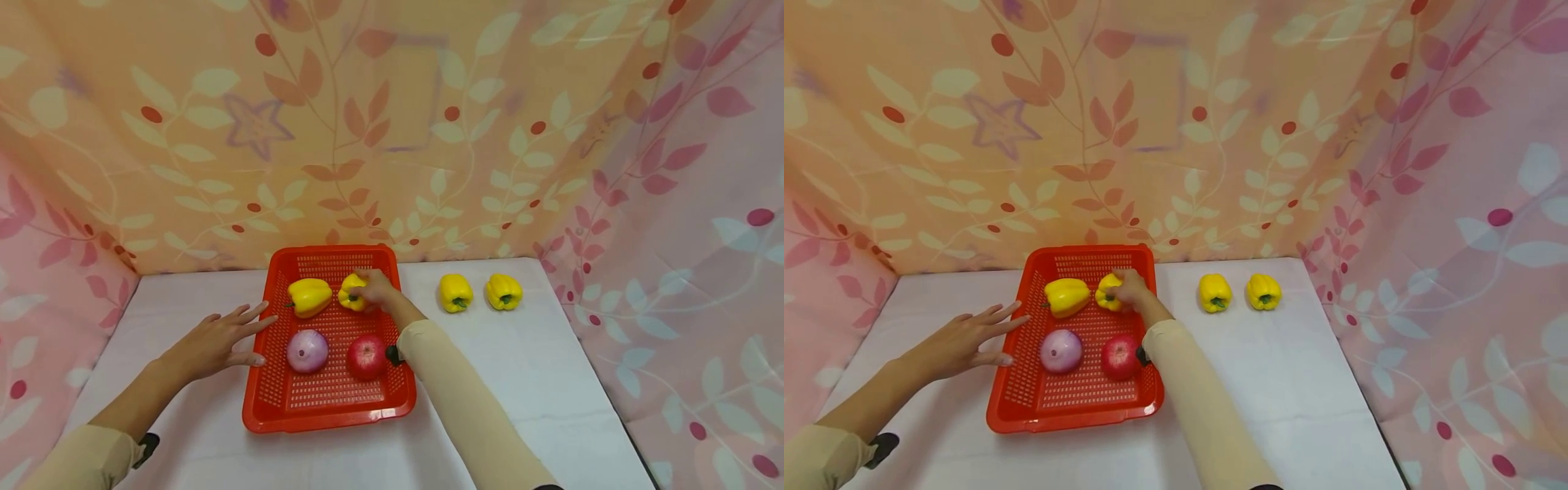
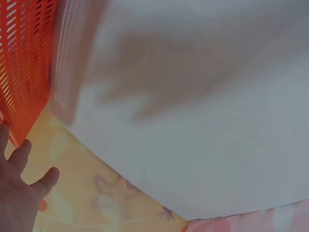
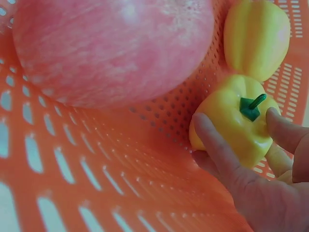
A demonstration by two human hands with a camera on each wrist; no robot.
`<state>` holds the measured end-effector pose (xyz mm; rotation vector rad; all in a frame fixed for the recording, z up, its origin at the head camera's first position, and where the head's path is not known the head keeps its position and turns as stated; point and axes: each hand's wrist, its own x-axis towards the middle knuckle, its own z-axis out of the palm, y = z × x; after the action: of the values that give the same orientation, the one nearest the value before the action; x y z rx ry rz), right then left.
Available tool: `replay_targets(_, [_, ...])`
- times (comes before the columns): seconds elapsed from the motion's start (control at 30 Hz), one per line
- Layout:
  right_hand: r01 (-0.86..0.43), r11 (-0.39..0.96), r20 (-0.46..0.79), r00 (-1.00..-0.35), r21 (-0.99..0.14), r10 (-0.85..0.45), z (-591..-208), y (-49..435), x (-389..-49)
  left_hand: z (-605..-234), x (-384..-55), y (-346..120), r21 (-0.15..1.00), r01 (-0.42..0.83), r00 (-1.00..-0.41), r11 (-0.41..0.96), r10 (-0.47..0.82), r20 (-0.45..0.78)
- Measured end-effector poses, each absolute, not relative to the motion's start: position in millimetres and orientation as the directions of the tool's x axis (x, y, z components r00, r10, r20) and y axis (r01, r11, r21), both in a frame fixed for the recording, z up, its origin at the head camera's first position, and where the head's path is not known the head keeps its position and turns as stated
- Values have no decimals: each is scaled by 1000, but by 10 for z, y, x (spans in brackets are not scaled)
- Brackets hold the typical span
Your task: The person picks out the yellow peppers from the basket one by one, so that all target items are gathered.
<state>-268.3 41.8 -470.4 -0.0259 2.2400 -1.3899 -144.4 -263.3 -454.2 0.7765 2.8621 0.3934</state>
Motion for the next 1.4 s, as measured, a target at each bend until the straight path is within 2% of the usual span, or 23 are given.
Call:
replay_targets(0.57, [173, 500, -351, -891, -849, -287, -4762, 433, -2654, -4517, -1436, -2623, 295, 485, -849, 823, 525, -66])
replay_targets(0.97, [171, 529, -388, -860, -831, -331, -4742, 370, -2631, -4493, -1421, -2620, 303, 499, -845, 812, 534, -40])
replay_targets(1.4, [210, 541, -397, -882, -814, -255, -4635, 184, -2468, -4476, -1393, -2608, 304, 483, -851, 821, 522, -57])
